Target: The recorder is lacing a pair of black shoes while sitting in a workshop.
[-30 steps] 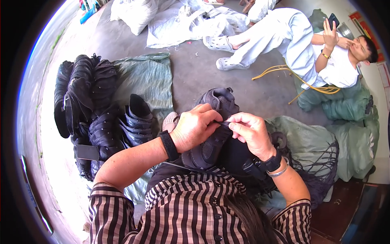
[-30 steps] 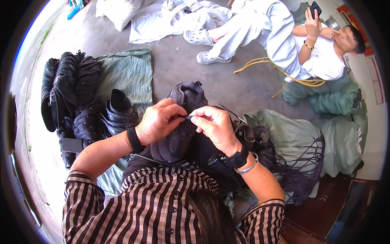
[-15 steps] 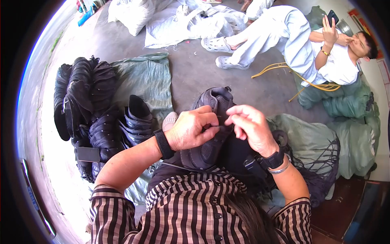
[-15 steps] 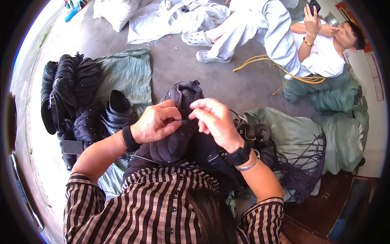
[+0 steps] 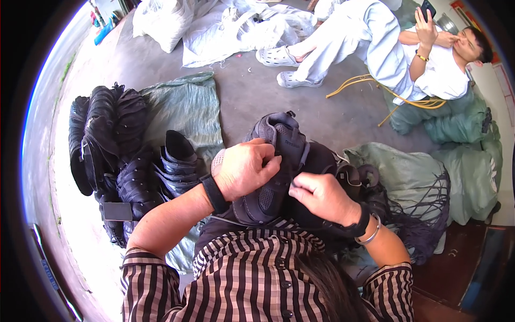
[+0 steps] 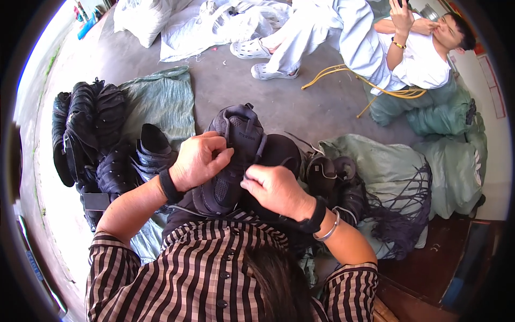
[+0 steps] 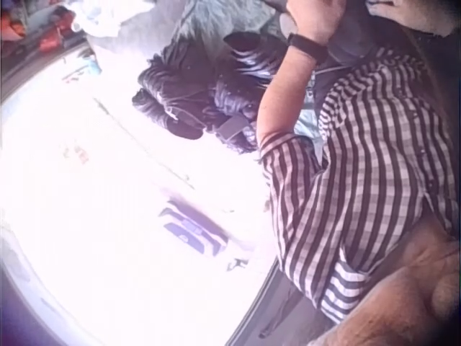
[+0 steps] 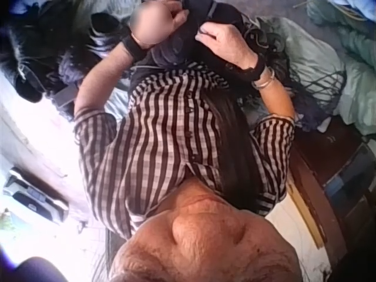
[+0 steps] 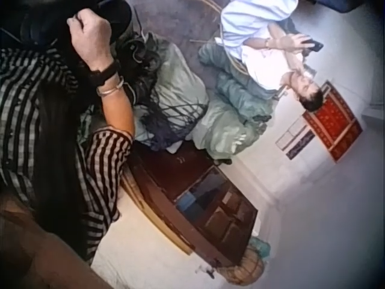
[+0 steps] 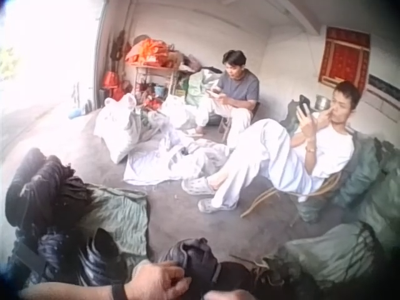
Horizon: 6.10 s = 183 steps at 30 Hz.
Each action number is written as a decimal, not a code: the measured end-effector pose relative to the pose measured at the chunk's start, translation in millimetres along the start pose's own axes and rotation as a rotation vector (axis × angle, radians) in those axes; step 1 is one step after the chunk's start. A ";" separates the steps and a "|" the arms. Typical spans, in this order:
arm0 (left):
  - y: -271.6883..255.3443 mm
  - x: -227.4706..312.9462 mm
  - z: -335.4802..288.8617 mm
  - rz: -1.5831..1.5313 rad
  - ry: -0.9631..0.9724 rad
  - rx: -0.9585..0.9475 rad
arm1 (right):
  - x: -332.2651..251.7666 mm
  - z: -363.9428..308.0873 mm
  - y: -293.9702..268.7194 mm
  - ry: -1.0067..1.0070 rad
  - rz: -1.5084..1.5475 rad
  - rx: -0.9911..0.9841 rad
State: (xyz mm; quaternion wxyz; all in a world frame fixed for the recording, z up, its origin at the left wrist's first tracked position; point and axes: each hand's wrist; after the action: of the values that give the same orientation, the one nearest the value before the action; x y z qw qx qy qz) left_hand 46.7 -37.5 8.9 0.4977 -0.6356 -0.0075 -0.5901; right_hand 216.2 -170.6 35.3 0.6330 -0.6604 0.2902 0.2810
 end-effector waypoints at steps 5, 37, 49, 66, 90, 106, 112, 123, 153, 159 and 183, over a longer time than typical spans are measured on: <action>5.3 14.9 7.8 0.238 -0.078 0.048 | 22.9 14.9 -33.8 0.448 0.409 0.135; -29.3 13.4 43.9 0.459 0.320 -0.295 | 26.8 -13.9 0.2 0.192 0.253 0.387; -26.1 5.1 63.6 0.344 -0.068 -0.411 | 14.3 17.7 12.1 0.150 -0.108 0.198; -21.4 5.6 34.9 0.432 0.515 -0.142 | 25.8 26.8 14.4 -0.325 -0.401 0.392; -10.8 27.7 40.8 0.546 0.059 -0.267 | 22.1 72.3 -16.9 0.415 -0.076 -0.036; -17.9 22.0 38.0 0.511 0.106 -0.252 | 8.6 -12.6 28.8 -0.247 -0.415 0.192; -25.6 20.3 34.1 0.551 0.213 -0.146 | 10.7 -7.6 17.1 -0.201 -0.395 0.230; -30.5 -12.7 5.9 0.094 -0.230 -0.129 | 66.6 -57.3 -37.3 0.379 0.384 -0.137; -3.8 -21.5 -30.4 -0.628 -0.598 0.113 | 27.5 -2.7 7.6 0.094 0.173 0.342; -17.6 -22.6 -29.6 -0.388 -0.192 0.243 | 35.6 -4.4 19.2 0.181 0.388 0.254; -7.6 -25.4 -29.3 -0.384 -0.233 0.173 | 44.4 -3.2 18.1 0.189 0.545 0.437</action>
State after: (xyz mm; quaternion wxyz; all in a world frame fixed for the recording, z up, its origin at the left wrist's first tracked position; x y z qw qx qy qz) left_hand 12.7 -37.7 -11.2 0.4247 -0.6412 -0.2364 -0.5938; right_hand 232.8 -175.6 -9.6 0.6316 -0.4307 0.5660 0.3084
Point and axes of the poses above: each hand's wrist, its own z-axis towards the middle knuckle, its own y-axis out of the palm, x = y × z, and after that the axes turned 4 degrees about x, right-handed
